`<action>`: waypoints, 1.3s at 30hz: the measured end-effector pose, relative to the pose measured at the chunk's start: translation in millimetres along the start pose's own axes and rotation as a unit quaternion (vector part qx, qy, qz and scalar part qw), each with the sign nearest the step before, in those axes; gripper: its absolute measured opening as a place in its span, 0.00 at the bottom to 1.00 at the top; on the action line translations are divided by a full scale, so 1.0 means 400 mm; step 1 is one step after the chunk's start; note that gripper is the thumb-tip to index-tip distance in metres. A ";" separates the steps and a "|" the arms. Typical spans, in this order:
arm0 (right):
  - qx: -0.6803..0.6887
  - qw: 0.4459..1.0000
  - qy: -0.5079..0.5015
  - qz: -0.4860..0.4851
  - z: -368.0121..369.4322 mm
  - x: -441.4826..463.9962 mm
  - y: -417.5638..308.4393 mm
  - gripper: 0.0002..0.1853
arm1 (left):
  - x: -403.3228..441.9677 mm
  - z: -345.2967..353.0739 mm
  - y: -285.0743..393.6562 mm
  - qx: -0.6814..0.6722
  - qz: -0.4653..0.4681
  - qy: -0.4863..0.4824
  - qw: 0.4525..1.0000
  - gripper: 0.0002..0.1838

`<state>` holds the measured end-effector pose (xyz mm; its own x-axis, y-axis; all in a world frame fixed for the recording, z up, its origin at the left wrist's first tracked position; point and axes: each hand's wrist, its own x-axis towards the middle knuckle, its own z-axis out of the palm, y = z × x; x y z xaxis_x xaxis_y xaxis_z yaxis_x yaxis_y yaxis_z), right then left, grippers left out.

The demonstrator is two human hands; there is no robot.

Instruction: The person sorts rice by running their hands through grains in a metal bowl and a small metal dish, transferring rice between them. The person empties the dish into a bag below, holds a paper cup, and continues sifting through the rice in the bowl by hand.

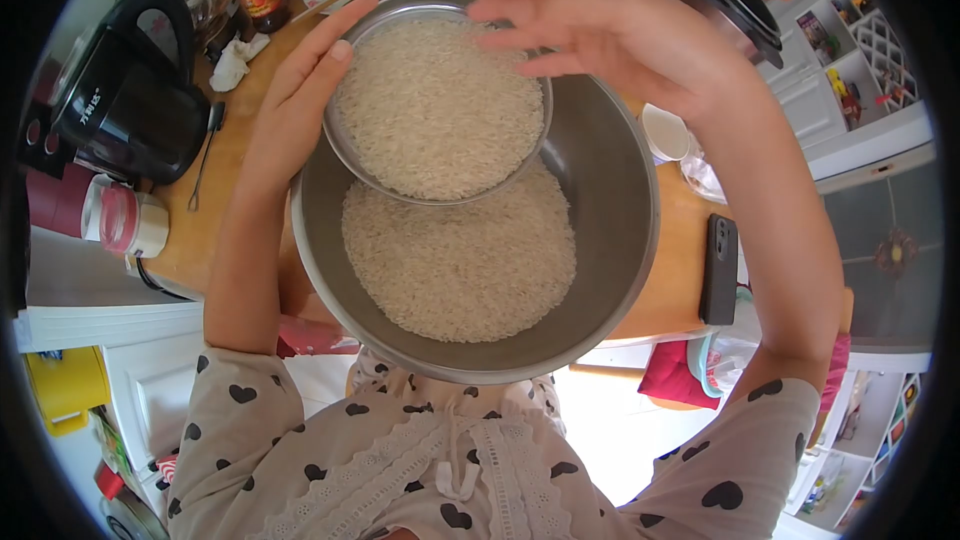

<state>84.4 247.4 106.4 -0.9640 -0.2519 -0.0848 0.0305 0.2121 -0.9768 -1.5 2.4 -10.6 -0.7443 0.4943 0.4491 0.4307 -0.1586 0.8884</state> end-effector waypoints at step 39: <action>-0.362 0.902 -0.168 0.163 0.264 -0.175 0.143 0.29 | -0.004 0.006 0.029 -0.020 -0.025 -0.011 0.999 0.22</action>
<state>181.3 177.4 35.6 -0.7964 -0.3108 -0.5188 0.0005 0.8574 -0.5146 5.8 1.7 -1.3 -0.7530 0.5212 0.4016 0.3718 -0.1665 0.9133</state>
